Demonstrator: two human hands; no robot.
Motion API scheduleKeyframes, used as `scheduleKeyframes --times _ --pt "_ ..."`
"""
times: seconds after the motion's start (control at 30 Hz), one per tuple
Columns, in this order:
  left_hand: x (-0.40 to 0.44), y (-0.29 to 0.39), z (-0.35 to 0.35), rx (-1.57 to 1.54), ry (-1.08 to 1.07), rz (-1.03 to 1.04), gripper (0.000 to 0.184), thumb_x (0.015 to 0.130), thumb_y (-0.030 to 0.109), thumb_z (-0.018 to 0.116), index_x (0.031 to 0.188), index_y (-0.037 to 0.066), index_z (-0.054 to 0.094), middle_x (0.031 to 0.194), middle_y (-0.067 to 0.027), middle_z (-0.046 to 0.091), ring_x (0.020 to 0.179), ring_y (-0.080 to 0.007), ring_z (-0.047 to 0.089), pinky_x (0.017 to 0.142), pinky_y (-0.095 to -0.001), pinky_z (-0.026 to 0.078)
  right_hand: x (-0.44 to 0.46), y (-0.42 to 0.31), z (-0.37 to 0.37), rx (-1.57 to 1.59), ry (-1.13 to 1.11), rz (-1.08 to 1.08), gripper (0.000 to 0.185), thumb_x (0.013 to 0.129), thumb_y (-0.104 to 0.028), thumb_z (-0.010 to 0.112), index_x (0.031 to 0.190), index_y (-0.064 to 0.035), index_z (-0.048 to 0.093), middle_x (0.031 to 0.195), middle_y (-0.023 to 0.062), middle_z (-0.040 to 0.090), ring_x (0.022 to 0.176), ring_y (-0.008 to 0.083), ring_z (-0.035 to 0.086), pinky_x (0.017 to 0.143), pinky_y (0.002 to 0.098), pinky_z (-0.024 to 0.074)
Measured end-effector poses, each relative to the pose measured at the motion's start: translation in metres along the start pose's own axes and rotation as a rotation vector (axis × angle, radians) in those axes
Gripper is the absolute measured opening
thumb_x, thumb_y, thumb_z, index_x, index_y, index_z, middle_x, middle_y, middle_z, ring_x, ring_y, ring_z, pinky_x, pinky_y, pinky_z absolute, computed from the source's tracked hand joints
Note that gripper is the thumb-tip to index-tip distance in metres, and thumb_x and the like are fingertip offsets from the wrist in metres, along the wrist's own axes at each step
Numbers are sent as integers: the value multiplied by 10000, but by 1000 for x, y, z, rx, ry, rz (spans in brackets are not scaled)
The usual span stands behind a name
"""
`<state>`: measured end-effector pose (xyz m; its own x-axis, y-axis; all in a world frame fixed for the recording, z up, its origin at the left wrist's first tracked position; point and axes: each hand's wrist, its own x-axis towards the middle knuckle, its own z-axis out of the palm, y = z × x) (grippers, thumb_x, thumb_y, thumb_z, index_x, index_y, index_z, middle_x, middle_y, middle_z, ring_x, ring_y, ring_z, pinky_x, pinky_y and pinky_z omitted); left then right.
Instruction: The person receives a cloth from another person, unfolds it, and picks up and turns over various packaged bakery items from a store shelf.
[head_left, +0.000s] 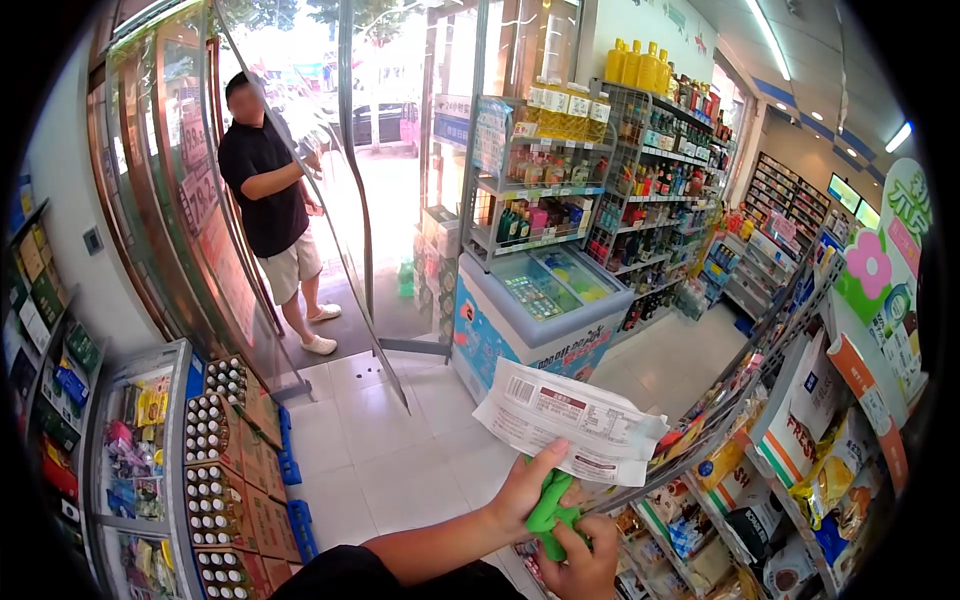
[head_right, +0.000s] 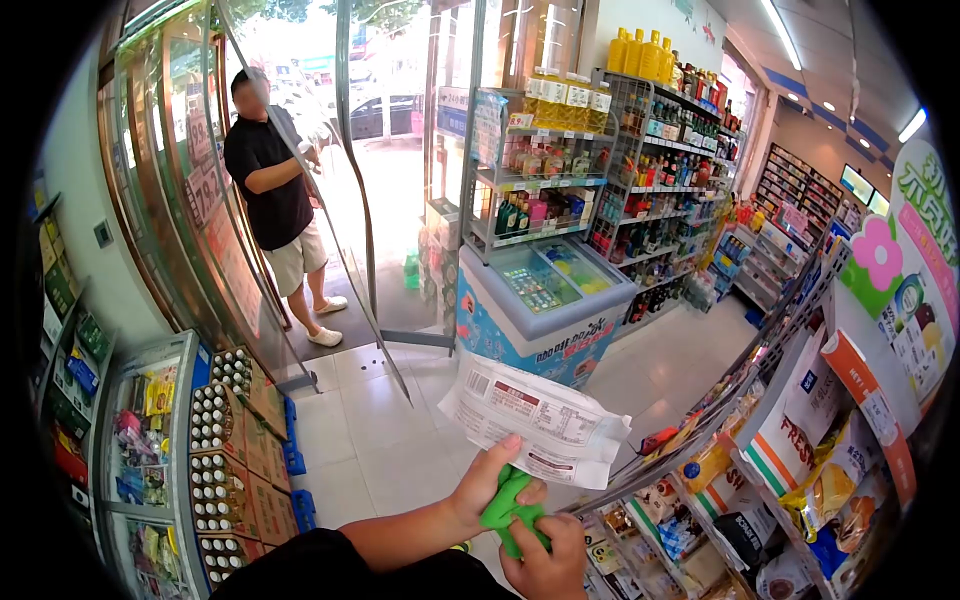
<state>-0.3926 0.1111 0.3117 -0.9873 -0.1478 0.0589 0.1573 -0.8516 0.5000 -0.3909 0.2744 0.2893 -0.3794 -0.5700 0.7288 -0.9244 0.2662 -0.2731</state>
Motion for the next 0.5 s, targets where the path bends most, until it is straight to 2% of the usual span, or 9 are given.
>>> scheduleKeyframes --times 0.17,0.27,0.3,0.4,0.47,0.5 --pt "-7 5 9 89 19 76 416 1002 347 523 1273 32 506 1096 -112 642 679 -145 530 630 -298 464 8 -7 -10 15 14 152 571 681 -232 836 1182 -57 627 1128 178 572 962 366 580 825 468 488" --pt "-9 1 12 271 14 110 412 994 321 544 1280 26 502 1082 -117 640 762 -169 591 672 -314 513 2 -5 -6 58 2 139 498 671 -86 812 1129 -63 617 1063 171 535 904 333 574 764 409 490" --pt "-12 2 20 245 38 123 429 976 292 577 1301 25 494 1103 -133 643 840 -196 638 707 -327 548 7 -6 -8 56 76 125 484 677 -84 786 1145 -67 663 973 133 561 780 289 603 677 357 516" --pt "-9 -5 33 189 66 95 465 978 343 551 1293 4 506 1096 -149 659 864 -213 659 717 -332 562 -2 5 -14 270 131 216 430 709 -32 745 1130 -41 653 953 134 576 777 287 615 655 351 510" --pt "-4 -13 21 226 -32 33 501 980 392 508 1267 -17 533 1066 -160 677 834 -219 666 713 -332 564 -4 2 -18 255 110 255 417 720 -33 748 1125 -47 652 945 130 583 788 276 620 653 342 509" --pt "-1 -20 24 229 0 19 493 984 396 492 1247 -17 545 1040 -157 680 815 -217 664 700 -329 560 -7 -1 -18 150 104 261 429 717 -41 762 1131 -53 652 950 126 579 790 270 620 657 336 509"
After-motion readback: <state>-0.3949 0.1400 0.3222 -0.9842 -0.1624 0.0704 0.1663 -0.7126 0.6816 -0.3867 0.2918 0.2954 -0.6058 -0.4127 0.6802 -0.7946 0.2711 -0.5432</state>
